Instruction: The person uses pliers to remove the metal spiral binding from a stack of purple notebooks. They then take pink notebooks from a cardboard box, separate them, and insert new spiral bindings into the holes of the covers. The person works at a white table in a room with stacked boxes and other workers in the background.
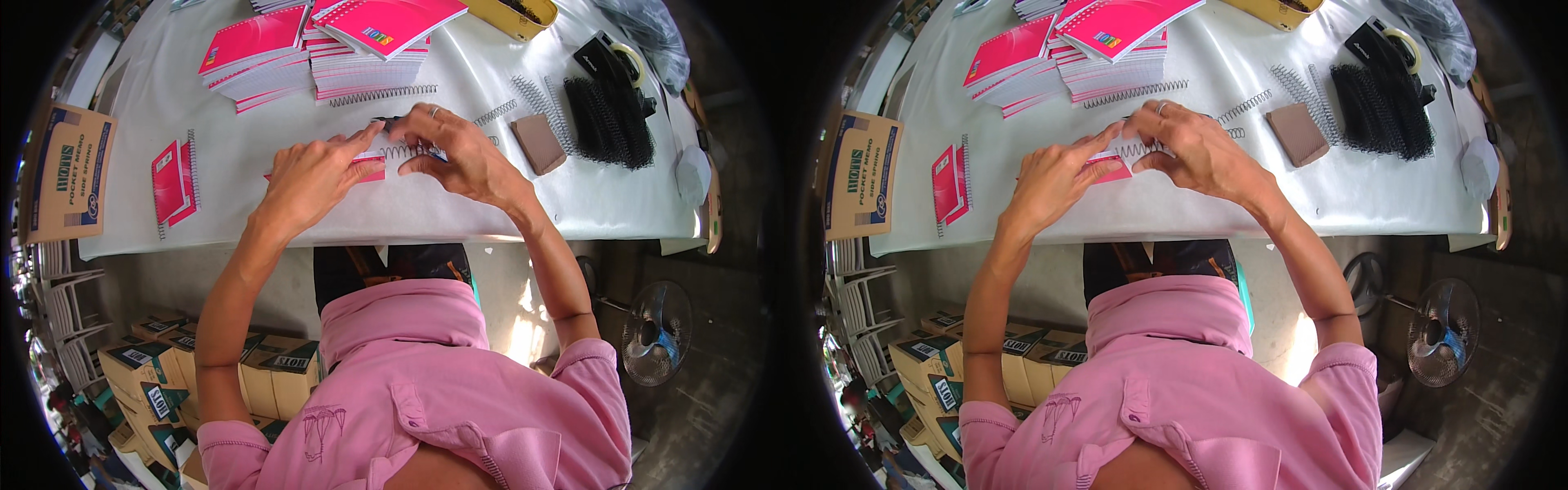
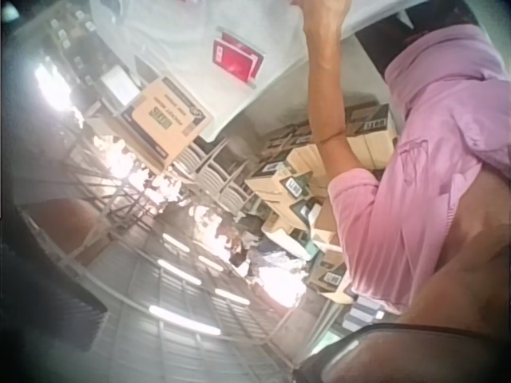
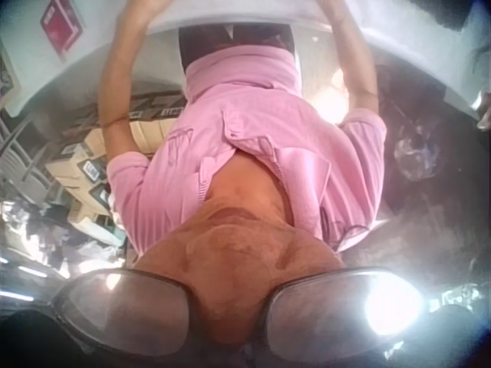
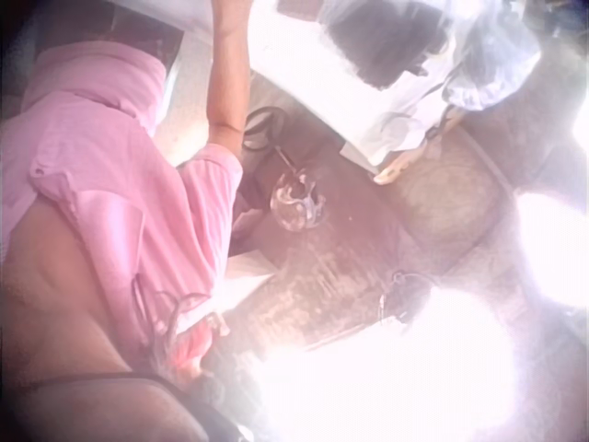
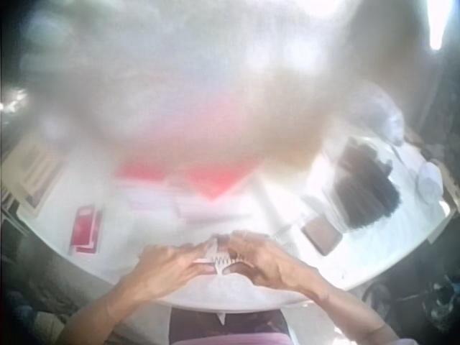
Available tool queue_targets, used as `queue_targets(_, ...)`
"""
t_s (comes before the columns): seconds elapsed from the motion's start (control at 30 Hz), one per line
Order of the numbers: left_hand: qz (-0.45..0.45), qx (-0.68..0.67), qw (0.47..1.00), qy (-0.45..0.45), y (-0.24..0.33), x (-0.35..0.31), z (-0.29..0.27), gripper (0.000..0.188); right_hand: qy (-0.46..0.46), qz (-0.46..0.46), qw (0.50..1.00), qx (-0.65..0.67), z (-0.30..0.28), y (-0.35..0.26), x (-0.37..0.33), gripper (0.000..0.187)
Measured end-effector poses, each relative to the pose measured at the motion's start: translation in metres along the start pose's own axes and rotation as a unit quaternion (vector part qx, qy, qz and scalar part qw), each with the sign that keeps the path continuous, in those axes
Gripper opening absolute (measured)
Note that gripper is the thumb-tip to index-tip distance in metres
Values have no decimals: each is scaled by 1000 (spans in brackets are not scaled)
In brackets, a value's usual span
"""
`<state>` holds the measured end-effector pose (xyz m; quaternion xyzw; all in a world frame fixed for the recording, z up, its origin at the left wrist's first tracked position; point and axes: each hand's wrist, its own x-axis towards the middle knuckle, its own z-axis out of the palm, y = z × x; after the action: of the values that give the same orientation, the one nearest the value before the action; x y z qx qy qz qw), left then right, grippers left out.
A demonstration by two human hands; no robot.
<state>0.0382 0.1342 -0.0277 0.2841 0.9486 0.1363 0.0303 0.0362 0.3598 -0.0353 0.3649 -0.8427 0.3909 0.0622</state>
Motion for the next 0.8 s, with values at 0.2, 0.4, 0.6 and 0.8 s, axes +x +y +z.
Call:
queue_targets(0.2, 10, -22, 999, 23, 4, -2, 1, 52, -33, 45, 998, -39, 0, -17, 1, 25)
queue_targets(0.4, 35, -35, 997, 50, 7, -6, 5, 49, -73, 15, 984, -164, 2, -22, -2, 21)
queue_targets(0.6, 57, -47, 997, -2, 16, -6, -5, 44, -153, 79, 979, -111, -17, -26, -6, 19)
queue_targets(0.8, 66, -48, 994, -76, 11, -5, -10, 43, -177, 104, 897, -391, -111, 47, -75, 50)
